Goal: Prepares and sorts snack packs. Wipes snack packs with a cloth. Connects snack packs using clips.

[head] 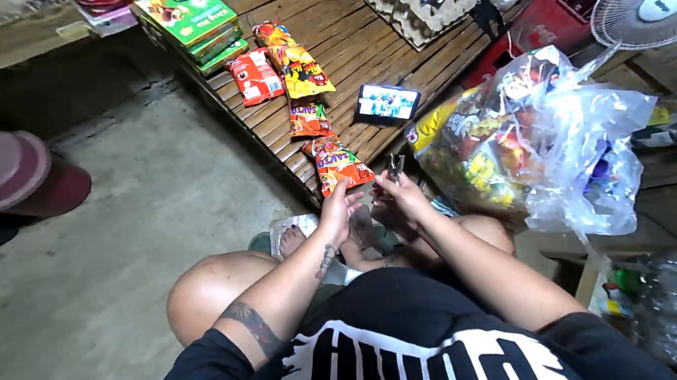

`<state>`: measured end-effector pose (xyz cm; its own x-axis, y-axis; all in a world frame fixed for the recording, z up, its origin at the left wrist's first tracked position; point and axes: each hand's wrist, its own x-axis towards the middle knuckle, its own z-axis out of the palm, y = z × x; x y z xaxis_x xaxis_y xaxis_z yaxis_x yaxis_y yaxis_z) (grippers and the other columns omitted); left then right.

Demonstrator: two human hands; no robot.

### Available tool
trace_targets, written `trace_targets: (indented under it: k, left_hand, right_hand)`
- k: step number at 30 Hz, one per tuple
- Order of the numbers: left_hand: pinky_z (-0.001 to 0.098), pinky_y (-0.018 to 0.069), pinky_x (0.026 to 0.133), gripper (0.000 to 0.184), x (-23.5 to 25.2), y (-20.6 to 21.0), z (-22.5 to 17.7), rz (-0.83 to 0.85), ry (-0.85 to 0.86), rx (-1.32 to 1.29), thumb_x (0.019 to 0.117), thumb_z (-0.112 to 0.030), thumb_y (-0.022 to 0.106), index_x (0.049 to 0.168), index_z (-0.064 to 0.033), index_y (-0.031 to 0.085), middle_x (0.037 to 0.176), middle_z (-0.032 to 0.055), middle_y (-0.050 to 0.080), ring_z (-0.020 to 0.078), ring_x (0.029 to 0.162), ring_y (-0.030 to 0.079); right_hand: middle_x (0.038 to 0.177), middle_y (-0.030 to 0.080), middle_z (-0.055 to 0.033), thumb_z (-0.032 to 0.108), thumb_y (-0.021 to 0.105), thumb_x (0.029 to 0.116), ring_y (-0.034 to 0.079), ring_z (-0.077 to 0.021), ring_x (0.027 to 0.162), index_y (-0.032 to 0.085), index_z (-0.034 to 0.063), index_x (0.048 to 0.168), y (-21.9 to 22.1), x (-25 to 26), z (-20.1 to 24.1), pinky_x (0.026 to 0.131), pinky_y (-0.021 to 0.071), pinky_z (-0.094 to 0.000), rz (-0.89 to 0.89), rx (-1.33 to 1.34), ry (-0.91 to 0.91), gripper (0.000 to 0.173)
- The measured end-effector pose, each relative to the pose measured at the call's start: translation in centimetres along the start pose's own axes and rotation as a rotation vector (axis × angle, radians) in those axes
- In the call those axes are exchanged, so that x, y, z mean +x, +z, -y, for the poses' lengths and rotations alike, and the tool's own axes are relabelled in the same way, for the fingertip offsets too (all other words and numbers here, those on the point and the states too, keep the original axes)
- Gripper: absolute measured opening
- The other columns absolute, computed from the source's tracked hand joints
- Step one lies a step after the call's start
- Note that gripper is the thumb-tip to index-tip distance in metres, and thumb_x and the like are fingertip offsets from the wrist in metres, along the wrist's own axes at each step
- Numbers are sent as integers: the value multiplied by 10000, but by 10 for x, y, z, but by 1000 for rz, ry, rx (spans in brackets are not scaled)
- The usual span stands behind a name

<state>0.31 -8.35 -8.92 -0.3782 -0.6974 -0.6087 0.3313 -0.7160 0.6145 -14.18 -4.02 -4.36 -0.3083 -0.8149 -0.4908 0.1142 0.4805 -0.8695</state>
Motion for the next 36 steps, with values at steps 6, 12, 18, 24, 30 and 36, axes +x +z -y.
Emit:
trace_targets:
  k: [6, 12, 18, 24, 30, 36]
  left_hand:
    - [448, 517, 1000, 539, 3, -2, 0, -95, 45, -147, 1118, -412, 329, 1484, -23, 401, 1430, 214, 522, 305, 1237, 588]
    - [464, 461, 1086, 549, 7, -4, -1, -167, 173, -256, 1129, -411, 223, 1532, -56, 339, 1478, 188, 495, 279, 1323, 533]
    - [400, 496, 1053, 559, -18, 2, -2, -57, 261, -109, 1130, -387, 198, 1502, 2, 349, 1397, 201, 547, 236, 1246, 588]
    - [371, 527, 1013, 512, -44, 13, -22, 40, 468, -46, 1133, -331, 175, 1445, 18, 384, 1284, 162, 610, 183, 1170, 627]
    - [442, 534, 1009, 570, 3, 37, -91, 18, 631, 45, 1117, -456, 190, 1469, -69, 415, 1319, 125, 616, 213, 1195, 623]
    - [457, 556, 902, 582, 85, 68, -191, 1, 467, 14, 1094, -546, 246, 1473, -142, 422, 1326, 103, 616, 226, 1145, 636]
  right_hand:
    - [1037, 653, -150, 153, 562, 1057, 689, -206, 880, 487, 1, 1273, 6, 21, -4, 789, 596, -351, -48, 63, 43, 275]
    - [1070, 655, -134, 181, 506, 1079, 696, -201, 922, 465, -9, 1324, -16, 2, -18, 793, 605, -346, 20, -2, 87, 312]
    - [1017, 679, -110, 218, 530, 1065, 694, -185, 870, 510, -3, 1306, -72, -46, -60, 768, 599, -351, 141, -251, 202, 327]
    - [994, 676, -98, 160, 534, 1061, 696, -168, 854, 512, 6, 1288, -106, -72, -97, 746, 595, -325, 107, -123, 283, 275]
    - [1021, 669, -101, 216, 532, 1073, 685, -176, 870, 495, 20, 1329, -109, -50, -104, 760, 582, -331, 185, -76, 318, 325]
    - [977, 675, -96, 241, 526, 1079, 689, -192, 811, 488, 39, 1341, -114, -40, -109, 728, 584, -346, 196, 26, 404, 333]
